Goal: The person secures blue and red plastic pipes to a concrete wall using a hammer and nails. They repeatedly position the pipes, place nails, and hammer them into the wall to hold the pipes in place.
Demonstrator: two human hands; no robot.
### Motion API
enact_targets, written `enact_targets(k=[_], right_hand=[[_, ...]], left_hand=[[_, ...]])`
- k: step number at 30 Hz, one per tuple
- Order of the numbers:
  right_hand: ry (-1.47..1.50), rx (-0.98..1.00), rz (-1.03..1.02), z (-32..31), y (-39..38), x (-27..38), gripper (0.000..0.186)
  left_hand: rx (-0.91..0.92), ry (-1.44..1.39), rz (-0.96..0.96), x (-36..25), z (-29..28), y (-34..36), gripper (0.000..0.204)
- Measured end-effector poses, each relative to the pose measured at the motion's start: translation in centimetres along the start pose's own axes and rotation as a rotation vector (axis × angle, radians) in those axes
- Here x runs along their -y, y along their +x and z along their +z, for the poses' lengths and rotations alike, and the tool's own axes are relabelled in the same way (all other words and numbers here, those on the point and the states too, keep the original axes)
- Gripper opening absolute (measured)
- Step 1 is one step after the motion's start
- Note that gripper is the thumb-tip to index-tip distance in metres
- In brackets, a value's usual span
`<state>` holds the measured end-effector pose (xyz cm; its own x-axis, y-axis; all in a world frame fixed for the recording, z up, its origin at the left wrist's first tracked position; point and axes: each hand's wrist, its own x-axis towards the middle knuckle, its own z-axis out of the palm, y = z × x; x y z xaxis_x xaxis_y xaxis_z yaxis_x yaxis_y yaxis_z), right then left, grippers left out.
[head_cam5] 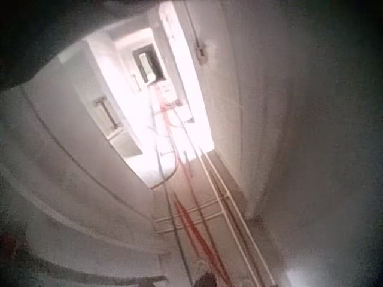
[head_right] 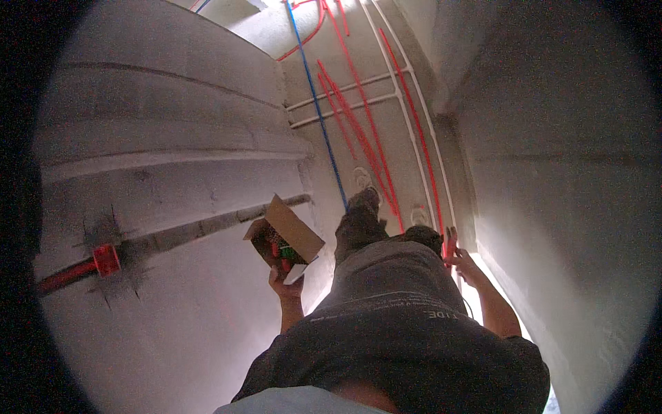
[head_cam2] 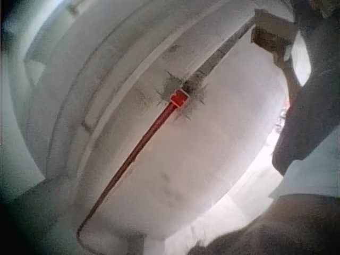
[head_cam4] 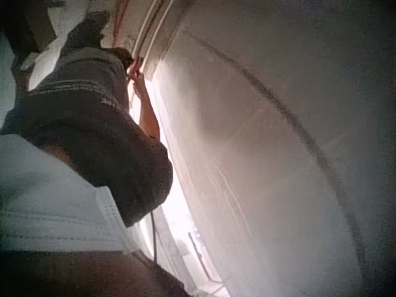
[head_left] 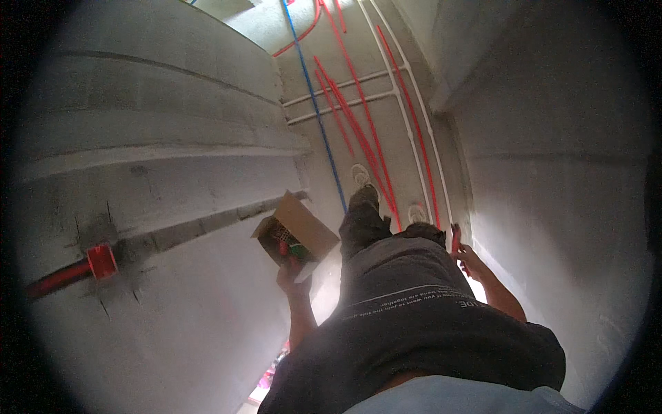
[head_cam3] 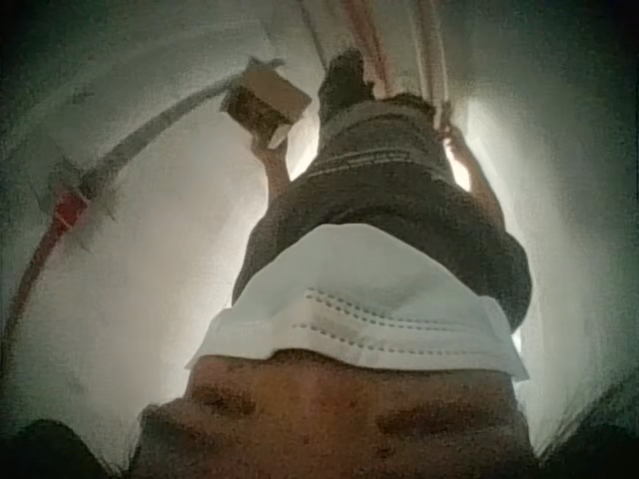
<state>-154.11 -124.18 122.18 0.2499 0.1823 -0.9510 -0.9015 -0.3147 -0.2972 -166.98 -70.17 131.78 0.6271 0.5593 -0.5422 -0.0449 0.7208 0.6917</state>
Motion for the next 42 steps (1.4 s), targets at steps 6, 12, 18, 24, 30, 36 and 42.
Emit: enact_targets(k=[6, 12, 18, 24, 30, 36, 42], right_hand=[[0.071, -0.125, 0.076, -6.8, 9.0, 4.9, 0.045], [-0.349, -0.382, 0.127, 1.6, 6.7, 23.2, 0.023], [-0.244, -0.377, 0.171, 6.2, 13.6, 39.1, 0.02], [-0.356, -0.157, 0.116, -0.3, 30.1, 57.8, 0.026], [-0.489, -0.31, -0.05, -3.3, 33.7, 95.4, 0.038], [-0.349, -0.627, -0.423, -4.0, 41.5, 128.0, 0.036], [-0.491, -0.52, -0.111, 2.9, 46.7, 143.4, 0.053]], left_hand=[[0.013, 0.089, -0.021, -3.1, 3.4, 14.4, 0.059], [0.115, -0.17, -0.224, -11.1, 17.8, 29.7, 0.056], [0.038, -0.138, -0.218, -14.5, 28.5, 46.5, 0.06], [0.076, -0.186, -0.204, -18.6, 45.2, 61.7, 0.053], [0.092, 0.325, 0.197, -24.8, 52.3, 74.8, 0.052], [0.107, 0.17, 0.216, -31.5, 69.8, 91.9, 0.064], [0.16, -0.215, 0.027, -36.2, 76.1, 116.6, 0.059]])
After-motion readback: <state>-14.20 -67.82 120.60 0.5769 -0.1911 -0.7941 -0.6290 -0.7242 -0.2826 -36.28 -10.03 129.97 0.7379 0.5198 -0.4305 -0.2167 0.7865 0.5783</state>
